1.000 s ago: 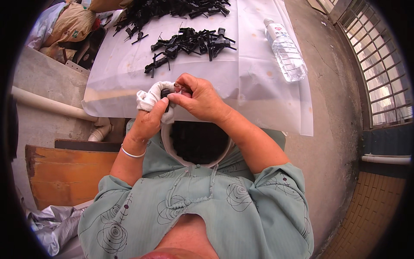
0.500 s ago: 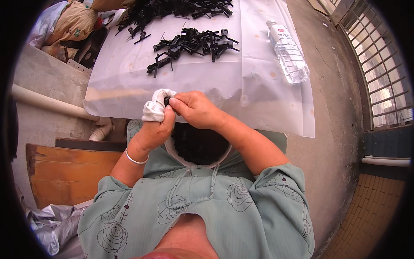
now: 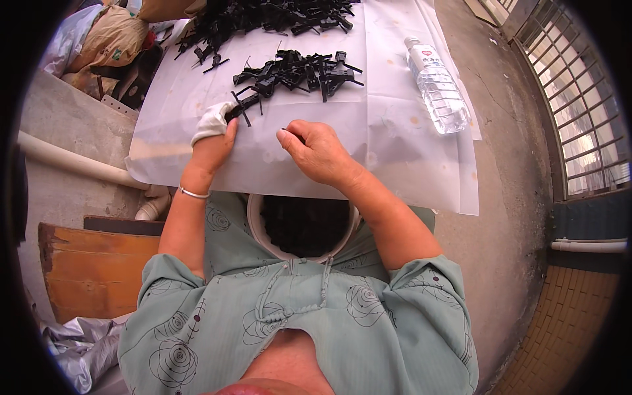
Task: Inspecting and cleaning small black plastic components with a cloth before placing them into a collection bin.
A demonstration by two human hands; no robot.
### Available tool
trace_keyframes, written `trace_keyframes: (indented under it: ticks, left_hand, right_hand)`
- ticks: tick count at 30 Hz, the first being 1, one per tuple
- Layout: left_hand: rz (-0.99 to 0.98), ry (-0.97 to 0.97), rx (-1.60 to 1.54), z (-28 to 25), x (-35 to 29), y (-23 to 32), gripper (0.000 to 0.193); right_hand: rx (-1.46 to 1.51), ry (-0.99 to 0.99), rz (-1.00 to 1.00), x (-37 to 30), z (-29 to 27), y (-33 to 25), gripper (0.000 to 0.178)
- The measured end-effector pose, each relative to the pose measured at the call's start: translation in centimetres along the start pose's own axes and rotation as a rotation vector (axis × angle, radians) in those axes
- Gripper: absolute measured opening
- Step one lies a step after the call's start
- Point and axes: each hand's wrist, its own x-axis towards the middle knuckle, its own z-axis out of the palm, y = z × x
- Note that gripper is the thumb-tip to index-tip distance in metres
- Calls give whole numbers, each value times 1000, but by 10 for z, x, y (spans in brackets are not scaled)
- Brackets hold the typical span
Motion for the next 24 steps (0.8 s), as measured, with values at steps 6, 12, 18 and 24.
trace_keyframes:
  ticks: [6, 12, 18, 24]
  left_hand:
    - [321, -160, -236, -17, -12, 70, 30]
    - [-54, -68, -835, -15, -29, 92, 24]
    - [-442, -314, -1417, -17, -26, 101, 26]
    - [-407, -451, -1290, -28, -28, 102, 29]
  right_hand:
    - [166, 248, 18, 4, 9, 2, 20]
    - [55, 303, -352, -2, -1, -2, 8]
    - [-73, 186, -743, -4, 4, -8, 10]
    - [162, 368, -137, -8, 10, -3, 13]
